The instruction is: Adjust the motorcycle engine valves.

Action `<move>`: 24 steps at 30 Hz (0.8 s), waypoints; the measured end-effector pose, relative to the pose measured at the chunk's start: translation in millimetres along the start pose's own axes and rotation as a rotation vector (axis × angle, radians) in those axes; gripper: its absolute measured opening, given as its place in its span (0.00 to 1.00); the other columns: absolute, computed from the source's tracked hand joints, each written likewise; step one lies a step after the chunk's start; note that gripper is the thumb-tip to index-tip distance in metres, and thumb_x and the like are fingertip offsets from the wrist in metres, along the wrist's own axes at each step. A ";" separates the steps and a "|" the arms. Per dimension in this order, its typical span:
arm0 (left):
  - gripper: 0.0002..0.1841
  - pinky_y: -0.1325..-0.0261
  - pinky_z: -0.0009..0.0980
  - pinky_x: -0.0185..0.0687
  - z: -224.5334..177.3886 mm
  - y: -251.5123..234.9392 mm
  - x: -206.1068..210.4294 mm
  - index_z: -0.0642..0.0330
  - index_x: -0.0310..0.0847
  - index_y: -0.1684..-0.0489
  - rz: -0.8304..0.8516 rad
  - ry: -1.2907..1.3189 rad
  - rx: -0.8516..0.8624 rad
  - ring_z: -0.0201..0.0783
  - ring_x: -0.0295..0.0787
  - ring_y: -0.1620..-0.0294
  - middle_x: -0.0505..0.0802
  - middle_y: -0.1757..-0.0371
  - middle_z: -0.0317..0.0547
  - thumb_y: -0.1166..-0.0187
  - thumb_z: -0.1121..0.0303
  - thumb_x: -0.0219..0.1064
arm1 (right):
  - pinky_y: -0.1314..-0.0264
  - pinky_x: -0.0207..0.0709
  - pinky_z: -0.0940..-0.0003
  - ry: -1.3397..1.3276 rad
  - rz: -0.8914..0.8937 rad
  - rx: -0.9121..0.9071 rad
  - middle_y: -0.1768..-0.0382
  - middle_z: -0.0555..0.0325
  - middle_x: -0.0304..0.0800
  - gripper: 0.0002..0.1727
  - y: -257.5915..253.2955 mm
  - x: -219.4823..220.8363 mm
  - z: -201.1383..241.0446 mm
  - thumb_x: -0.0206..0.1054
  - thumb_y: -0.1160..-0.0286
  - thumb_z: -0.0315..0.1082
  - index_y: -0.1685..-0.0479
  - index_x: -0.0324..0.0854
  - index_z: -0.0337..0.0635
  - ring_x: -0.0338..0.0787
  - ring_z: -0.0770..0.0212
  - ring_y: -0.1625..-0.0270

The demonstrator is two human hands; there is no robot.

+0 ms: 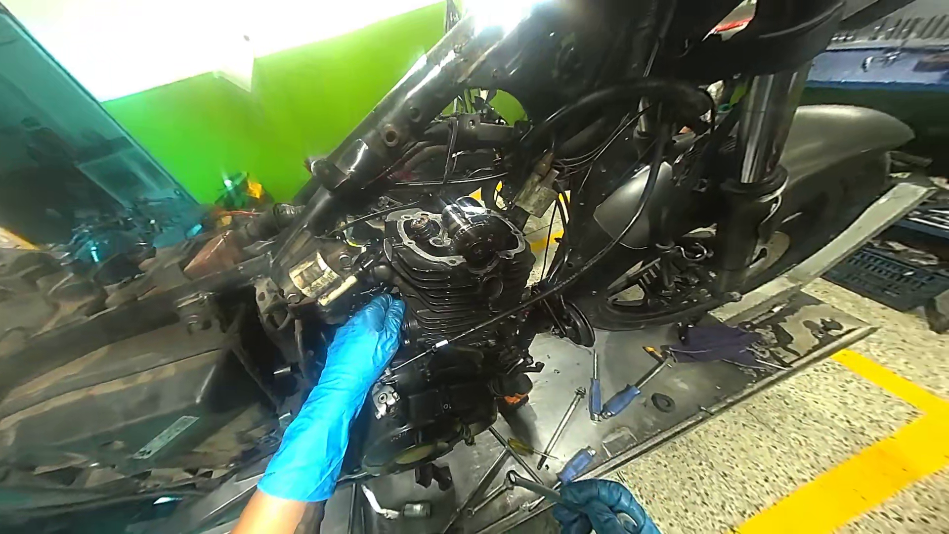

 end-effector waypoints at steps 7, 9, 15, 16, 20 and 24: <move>0.23 0.40 0.62 0.78 0.5 5.6 0.9 0.59 0.81 0.34 0.027 0.042 -0.019 0.55 0.88 0.43 0.91 0.46 0.58 0.07 0.52 0.50 | 0.54 0.90 0.70 -0.002 -0.001 0.028 0.57 0.65 0.96 0.17 0.1 2.3 0.9 0.45 0.12 0.24 0.50 0.82 0.42 0.94 0.70 0.62; 0.24 0.39 0.62 0.78 5.0 3.1 -1.2 0.55 0.83 0.35 0.010 0.007 0.014 0.54 0.89 0.42 0.92 0.46 0.55 0.07 0.48 0.50 | 0.54 0.91 0.70 -0.003 0.008 0.028 0.57 0.65 0.96 0.17 -0.7 3.6 0.6 0.45 0.12 0.24 0.50 0.82 0.42 0.94 0.71 0.62; 0.23 0.41 0.66 0.79 7.6 -9.1 4.2 0.52 0.80 0.31 -0.059 -0.040 0.061 0.57 0.89 0.41 0.92 0.43 0.55 0.06 0.49 0.47 | 0.52 0.91 0.69 0.006 0.016 0.086 0.57 0.62 0.96 0.14 -5.0 7.7 3.0 0.47 0.16 0.21 0.50 0.80 0.33 0.95 0.68 0.60; 0.24 0.37 0.68 0.77 5.7 -10.7 3.4 0.53 0.81 0.30 -0.048 -0.087 0.032 0.59 0.88 0.38 0.92 0.41 0.57 0.06 0.49 0.46 | 0.51 0.91 0.69 0.004 0.019 0.087 0.57 0.62 0.96 0.14 -6.5 9.0 4.0 0.47 0.17 0.21 0.50 0.80 0.32 0.95 0.68 0.59; 0.21 0.44 0.62 0.80 12.2 -4.4 1.5 0.51 0.83 0.42 0.011 -0.028 0.013 0.50 0.90 0.48 0.92 0.52 0.49 0.09 0.46 0.51 | 0.54 0.91 0.68 0.008 0.072 0.020 0.56 0.64 0.96 0.16 -6.9 9.8 -2.5 0.46 0.10 0.27 0.48 0.82 0.41 0.94 0.69 0.61; 0.09 0.60 0.50 0.82 23.9 8.1 13.1 0.49 0.85 0.52 0.223 0.147 -0.118 0.43 0.87 0.63 0.91 0.64 0.44 0.22 0.59 0.72 | 0.54 0.91 0.68 -0.002 0.074 0.048 0.56 0.63 0.95 0.15 -4.9 10.3 -7.6 0.46 0.10 0.26 0.48 0.82 0.40 0.94 0.69 0.61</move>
Point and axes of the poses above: each hand's wrist, its own y-axis away from the middle knuckle, its own x-axis out of the palm, z = x × y, the point moved 10 cm from there along -y, towards the middle knuckle
